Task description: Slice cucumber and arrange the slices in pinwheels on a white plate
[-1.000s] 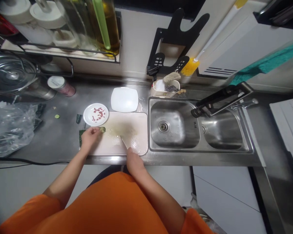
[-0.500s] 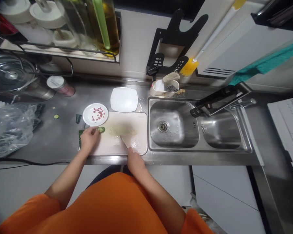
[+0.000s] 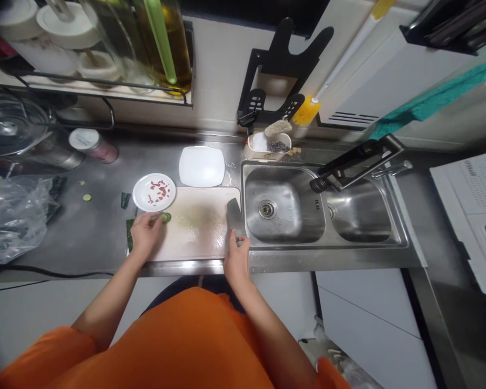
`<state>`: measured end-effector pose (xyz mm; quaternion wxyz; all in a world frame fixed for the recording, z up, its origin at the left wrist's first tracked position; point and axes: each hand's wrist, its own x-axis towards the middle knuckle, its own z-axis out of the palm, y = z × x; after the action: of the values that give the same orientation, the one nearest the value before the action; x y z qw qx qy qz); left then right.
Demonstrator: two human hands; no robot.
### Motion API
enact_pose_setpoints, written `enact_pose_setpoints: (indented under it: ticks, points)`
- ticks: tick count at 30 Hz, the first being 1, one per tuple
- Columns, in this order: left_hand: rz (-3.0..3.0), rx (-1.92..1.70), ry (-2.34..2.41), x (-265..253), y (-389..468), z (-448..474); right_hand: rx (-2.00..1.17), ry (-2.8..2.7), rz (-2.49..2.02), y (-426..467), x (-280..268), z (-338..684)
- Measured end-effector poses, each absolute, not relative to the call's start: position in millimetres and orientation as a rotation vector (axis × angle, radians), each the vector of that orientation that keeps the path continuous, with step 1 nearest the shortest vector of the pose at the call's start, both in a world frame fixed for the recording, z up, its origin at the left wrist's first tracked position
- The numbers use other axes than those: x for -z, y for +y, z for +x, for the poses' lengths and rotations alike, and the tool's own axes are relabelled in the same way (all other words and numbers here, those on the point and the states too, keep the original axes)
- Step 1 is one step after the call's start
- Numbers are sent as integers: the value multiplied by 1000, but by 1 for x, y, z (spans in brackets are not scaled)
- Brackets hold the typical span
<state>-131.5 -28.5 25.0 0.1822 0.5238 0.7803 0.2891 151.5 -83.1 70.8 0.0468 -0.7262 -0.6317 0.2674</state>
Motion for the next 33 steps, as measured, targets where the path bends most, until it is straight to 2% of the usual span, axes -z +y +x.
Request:
enact_pose_setpoints:
  ticks: [7, 20, 29, 33]
  points:
    - [1514, -793, 2180, -26, -28, -129, -614, -1932, -2435, -68, -48, 131]
    - [1599, -747, 2161, -33, -14, -123, -668, -2243, -2579, -50, -55, 118]
    - [1660, -698, 2098, -43, 64, -104, -620, -2348, -2537, -46, -66, 119]
    - [1600, -612, 2192, -36, 108, -94, -716, -2320, -2349, 3, -66, 131]
